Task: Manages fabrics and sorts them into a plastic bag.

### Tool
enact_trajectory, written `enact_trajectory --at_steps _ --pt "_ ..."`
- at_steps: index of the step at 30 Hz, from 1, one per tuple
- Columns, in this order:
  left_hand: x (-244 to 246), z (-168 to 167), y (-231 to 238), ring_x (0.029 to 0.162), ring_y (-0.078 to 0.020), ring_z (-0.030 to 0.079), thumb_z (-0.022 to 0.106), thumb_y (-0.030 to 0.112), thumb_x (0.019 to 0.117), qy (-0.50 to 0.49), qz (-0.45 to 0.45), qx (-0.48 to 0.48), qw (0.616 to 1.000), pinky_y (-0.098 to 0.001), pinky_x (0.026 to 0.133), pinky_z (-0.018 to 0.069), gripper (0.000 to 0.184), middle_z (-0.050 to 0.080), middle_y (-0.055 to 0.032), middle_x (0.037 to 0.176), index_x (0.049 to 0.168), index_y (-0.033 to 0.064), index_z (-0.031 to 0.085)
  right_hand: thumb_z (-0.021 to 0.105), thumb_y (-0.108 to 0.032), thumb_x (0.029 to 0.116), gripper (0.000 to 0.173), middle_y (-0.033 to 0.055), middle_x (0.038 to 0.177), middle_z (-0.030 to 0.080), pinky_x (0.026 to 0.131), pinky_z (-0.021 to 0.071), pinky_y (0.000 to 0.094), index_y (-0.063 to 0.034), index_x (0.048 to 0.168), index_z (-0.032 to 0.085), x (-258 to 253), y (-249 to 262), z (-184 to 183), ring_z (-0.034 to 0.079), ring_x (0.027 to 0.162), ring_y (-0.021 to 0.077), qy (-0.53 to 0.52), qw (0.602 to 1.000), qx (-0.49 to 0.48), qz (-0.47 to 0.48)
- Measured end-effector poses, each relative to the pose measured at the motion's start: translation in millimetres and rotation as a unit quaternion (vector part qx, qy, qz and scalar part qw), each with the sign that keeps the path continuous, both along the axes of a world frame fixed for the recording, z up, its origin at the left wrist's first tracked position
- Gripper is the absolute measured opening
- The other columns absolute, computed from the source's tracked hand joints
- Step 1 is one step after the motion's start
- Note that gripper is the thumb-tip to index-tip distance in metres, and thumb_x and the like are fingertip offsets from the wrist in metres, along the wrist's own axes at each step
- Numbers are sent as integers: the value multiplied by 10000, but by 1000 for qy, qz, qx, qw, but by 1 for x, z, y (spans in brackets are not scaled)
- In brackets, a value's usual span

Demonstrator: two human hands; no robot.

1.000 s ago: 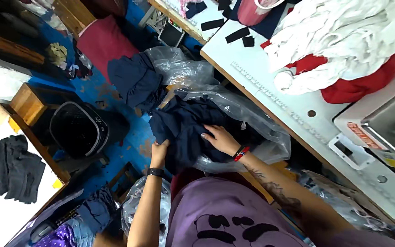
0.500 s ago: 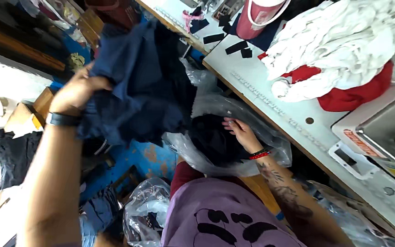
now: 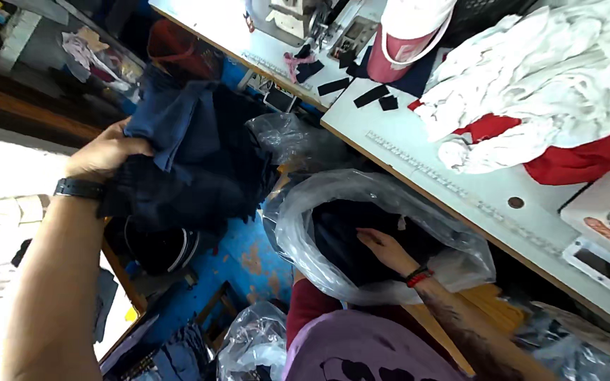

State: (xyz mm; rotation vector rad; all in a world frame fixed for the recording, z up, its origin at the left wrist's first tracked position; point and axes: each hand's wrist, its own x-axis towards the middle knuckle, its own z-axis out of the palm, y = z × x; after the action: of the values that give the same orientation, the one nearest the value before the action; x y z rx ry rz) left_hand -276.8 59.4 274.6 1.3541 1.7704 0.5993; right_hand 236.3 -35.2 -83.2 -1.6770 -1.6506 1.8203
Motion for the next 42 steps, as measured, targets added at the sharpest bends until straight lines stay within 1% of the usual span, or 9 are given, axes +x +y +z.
enact_trajectory --at_steps 7,11,14,19,26,29,34,38,42 --pt "-96 -87 93 943 -163 677 734 -4 828 129 -56 -109 984 -397 853 578 418 705 -96 1055 1230 52 631 537 -298 1068 425 201 1330 660 1094 469 481 -18 1377 617 -5 -3 -6 632 1242 297 -36 998 -19 -55" --pt "-153 -194 125 1430 -589 305 862 318 811 405 -2 -119 906 -859 1042 217 809 303 -308 1606 1509 124 502 536 -266 1060 409 210 1305 668 1070 486 486 -6 1365 620 -11 -1 -7 644 1216 304 -65 996 -20 -57" --pt "-136 -262 91 1374 -532 440 779 290 899 325 20 -141 935 -765 1071 344 658 460 -305 1503 1457 41 535 586 -270 1030 420 238 1319 636 1065 484 500 -6 1355 628 -10 -7 -14 616 1225 345 -102 992 50 -55" --pt "-53 -327 -20 1284 -437 572 688 272 979 164 -4 -184 969 -630 1083 440 527 593 -276 1372 1413 1 560 740 -460 895 885 341 1505 426 1151 371 602 22 1546 383 -7 -3 -12 431 1394 482 -161 983 69 -56" --pt "119 -339 -151 1163 -273 672 589 184 1014 -5 24 -140 990 -443 1002 555 406 632 -201 1346 1372 -7 587 933 -488 675 1325 343 1640 164 1140 411 588 -58 1645 138 -7 -5 -1 340 1459 505 -161 986 14 28" --pt "198 -326 -179 1074 -256 680 578 77 950 28 38 35 998 -408 932 573 347 666 -215 1217 1265 -53 639 923 -391 720 1212 345 1661 63 1078 469 597 -113 1649 195 -17 -11 -5 404 1402 543 -191 979 40 60" --pt "255 -301 -174 1259 -302 571 531 99 954 72 -39 281 956 -434 1086 454 279 662 -176 1249 1149 44 724 657 -150 984 402 300 1369 574 1068 480 569 -15 1361 621 -18 8 -6 596 1241 436 -196 974 64 88" --pt "265 -274 -155 1230 -276 633 621 104 937 -14 -88 291 953 -413 1048 529 279 676 -205 1247 1167 -44 678 654 -176 1007 268 232 1192 683 1001 503 608 8 1196 701 8 34 42 656 1134 402 -145 974 133 111" --pt "286 -260 -133 1484 -331 377 889 481 736 -44 -157 128 978 -509 1179 404 1074 338 -222 1618 1543 5 366 645 -175 1016 169 142 942 692 808 553 486 -25 1088 676 30 51 110 672 872 245 -14 978 161 132"
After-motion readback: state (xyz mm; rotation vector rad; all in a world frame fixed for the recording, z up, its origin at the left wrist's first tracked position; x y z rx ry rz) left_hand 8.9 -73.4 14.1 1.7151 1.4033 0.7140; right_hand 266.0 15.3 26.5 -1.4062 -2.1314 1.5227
